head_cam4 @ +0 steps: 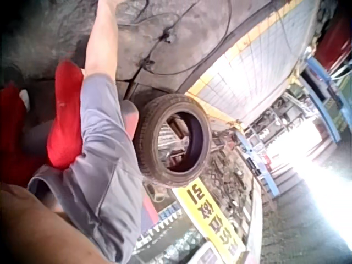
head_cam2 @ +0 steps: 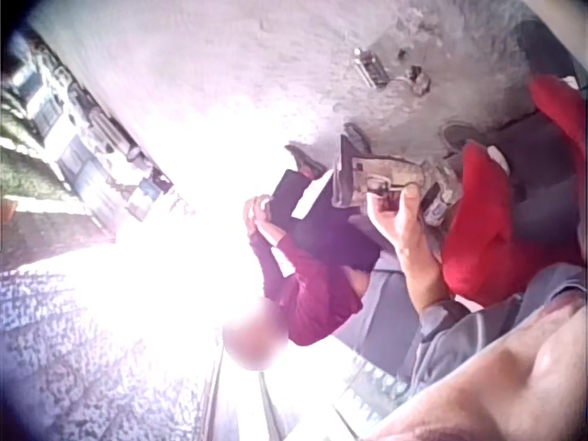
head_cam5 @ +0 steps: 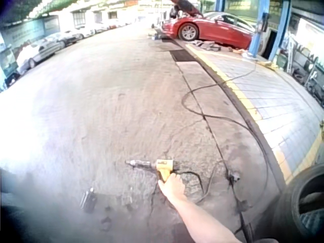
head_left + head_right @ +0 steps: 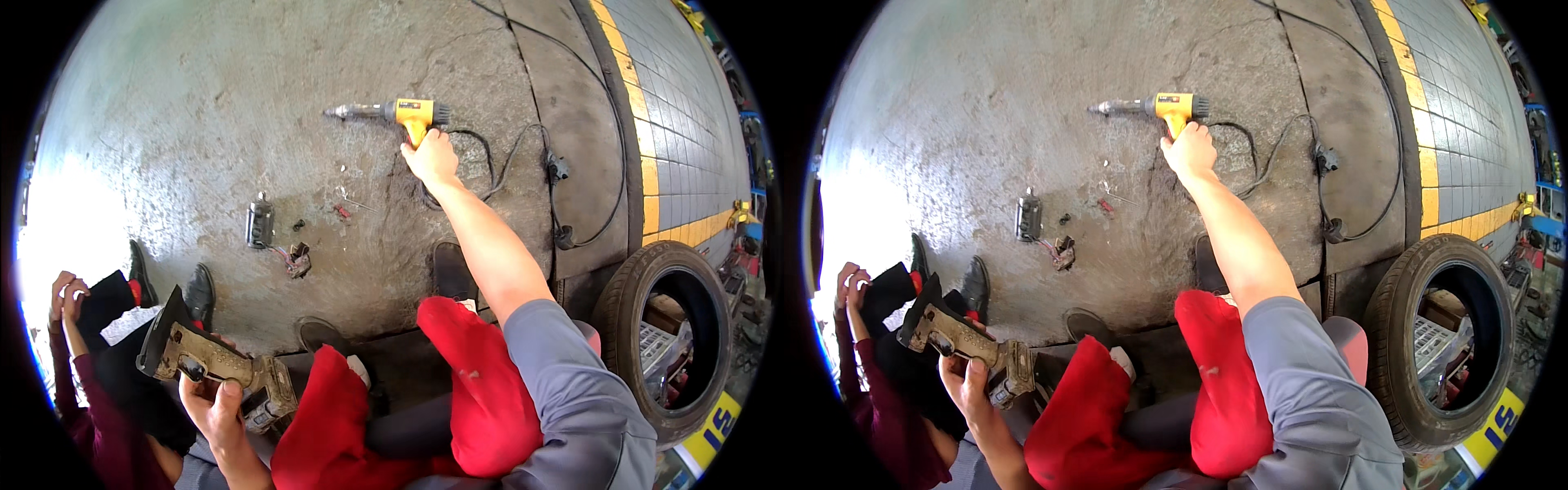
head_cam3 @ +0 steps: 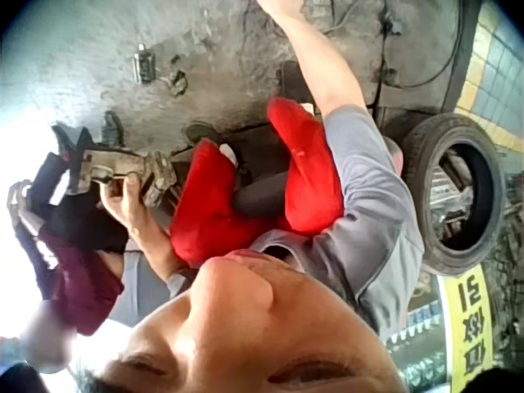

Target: The person sits on the floor and assembles a mechanical component, likely a car seat motor. They handle a metal bracket, a motor housing, and a wiring harness, connecting the wires and fitting the motor into the bracket.

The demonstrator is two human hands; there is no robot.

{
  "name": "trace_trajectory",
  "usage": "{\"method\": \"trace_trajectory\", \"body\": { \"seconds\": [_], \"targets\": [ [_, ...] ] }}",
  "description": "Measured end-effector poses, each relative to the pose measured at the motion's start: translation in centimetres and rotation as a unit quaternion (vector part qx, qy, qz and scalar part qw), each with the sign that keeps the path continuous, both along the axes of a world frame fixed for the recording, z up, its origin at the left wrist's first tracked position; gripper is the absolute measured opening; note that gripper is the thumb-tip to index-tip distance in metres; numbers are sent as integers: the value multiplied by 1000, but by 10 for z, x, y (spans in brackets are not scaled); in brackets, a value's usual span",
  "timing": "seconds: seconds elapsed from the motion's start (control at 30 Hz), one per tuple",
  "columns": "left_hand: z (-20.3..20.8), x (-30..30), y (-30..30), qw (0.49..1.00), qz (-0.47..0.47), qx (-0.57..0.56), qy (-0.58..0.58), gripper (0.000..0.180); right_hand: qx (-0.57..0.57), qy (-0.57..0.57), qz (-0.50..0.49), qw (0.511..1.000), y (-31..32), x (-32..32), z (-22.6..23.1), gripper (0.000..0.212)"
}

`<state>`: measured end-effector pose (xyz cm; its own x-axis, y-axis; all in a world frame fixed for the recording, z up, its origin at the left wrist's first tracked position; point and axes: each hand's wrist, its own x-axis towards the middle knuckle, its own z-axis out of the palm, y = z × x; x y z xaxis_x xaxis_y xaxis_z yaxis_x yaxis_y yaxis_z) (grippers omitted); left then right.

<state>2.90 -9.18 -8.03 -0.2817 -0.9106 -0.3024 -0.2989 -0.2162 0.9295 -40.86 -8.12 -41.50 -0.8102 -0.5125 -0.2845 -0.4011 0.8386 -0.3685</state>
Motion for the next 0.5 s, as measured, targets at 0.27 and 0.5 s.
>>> {"method": "trace_trajectory", "body": {
  "seconds": [0.27, 0.5],
  "targets": [
    [-104, -1, -11, 992, 24, 79, 97, 82, -24, 89, 48, 995, -15, 8, -41, 53],
    [-150, 11, -9, 983, 46, 122, 128, 75, 12, 70, 98, 993, 2, -1, -36, 79]
  ]
}}
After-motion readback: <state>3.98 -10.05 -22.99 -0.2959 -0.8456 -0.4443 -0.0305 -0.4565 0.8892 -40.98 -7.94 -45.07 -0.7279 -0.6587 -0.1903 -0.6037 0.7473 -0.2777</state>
